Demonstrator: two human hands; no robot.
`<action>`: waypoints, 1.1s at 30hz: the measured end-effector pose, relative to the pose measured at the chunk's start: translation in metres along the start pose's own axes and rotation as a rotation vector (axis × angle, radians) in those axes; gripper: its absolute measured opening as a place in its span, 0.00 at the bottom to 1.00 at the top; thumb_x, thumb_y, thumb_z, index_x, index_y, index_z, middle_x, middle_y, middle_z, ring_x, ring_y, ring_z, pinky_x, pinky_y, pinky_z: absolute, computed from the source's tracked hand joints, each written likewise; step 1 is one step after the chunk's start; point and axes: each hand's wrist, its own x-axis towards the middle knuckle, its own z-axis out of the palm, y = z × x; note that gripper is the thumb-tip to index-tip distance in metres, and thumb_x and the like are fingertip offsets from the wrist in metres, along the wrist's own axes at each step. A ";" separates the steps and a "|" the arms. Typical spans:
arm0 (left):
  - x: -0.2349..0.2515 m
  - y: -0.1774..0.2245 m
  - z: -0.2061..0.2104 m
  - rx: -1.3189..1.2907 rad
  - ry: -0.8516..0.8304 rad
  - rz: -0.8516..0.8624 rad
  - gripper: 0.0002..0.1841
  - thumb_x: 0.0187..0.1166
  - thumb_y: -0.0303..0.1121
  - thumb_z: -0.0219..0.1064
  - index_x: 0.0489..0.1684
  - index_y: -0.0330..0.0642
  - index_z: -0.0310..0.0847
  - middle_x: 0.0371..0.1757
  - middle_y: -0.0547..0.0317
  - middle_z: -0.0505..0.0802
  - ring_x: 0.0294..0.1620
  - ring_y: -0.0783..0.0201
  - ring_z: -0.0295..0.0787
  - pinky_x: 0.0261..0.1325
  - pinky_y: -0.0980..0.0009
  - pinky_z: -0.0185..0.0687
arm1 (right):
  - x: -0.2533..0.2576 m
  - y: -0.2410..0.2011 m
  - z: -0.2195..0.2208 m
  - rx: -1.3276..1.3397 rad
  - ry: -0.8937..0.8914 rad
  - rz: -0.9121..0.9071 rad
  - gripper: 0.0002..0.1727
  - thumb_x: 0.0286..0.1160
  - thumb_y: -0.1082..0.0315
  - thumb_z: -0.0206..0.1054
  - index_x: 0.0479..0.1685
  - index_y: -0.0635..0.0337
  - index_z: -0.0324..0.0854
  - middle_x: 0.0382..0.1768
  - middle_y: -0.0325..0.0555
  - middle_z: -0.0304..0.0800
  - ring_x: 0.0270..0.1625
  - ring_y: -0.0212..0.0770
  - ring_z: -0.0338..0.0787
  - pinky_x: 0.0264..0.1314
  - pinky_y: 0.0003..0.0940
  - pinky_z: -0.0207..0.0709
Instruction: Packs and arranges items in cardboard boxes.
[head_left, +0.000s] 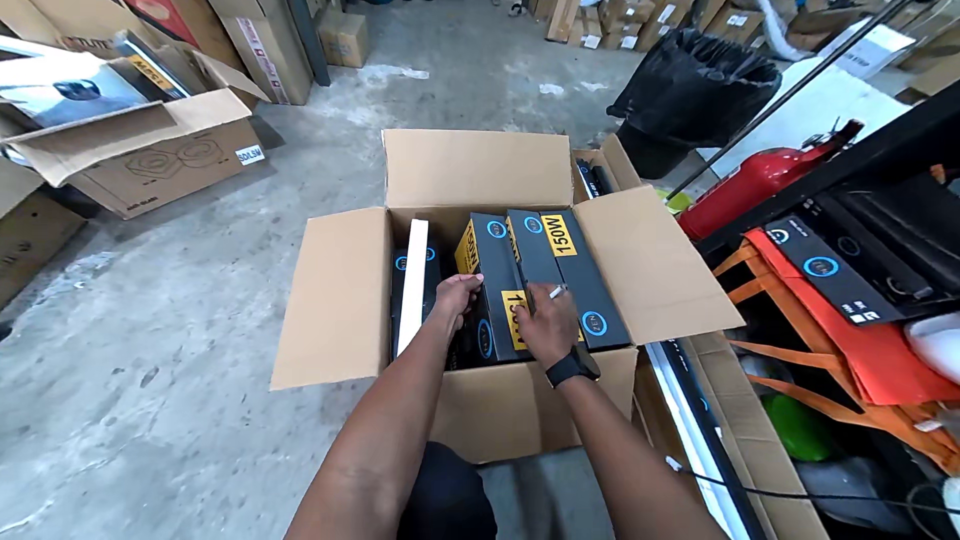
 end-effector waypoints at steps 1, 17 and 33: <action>-0.001 -0.001 0.000 0.019 -0.005 -0.005 0.13 0.77 0.38 0.75 0.48 0.39 0.85 0.34 0.56 0.88 0.25 0.67 0.79 0.27 0.73 0.74 | 0.004 0.003 -0.006 -0.019 -0.018 0.052 0.26 0.65 0.62 0.75 0.67 0.57 0.86 0.63 0.60 0.87 0.69 0.65 0.82 0.70 0.63 0.74; -0.013 0.010 0.079 1.282 0.092 0.593 0.21 0.81 0.44 0.58 0.71 0.70 0.85 0.94 0.61 0.60 0.97 0.44 0.32 0.90 0.32 0.20 | 0.007 0.033 -0.013 -0.096 -0.123 0.217 0.44 0.60 0.37 0.75 0.75 0.57 0.80 0.70 0.61 0.82 0.72 0.61 0.81 0.71 0.58 0.76; -0.008 0.026 0.063 1.417 -0.059 0.707 0.25 0.86 0.57 0.46 0.72 0.63 0.82 0.88 0.59 0.72 0.96 0.43 0.36 0.89 0.31 0.14 | 0.006 0.024 -0.025 -0.119 -0.129 0.119 0.40 0.63 0.46 0.75 0.76 0.58 0.78 0.73 0.62 0.79 0.68 0.60 0.85 0.60 0.57 0.83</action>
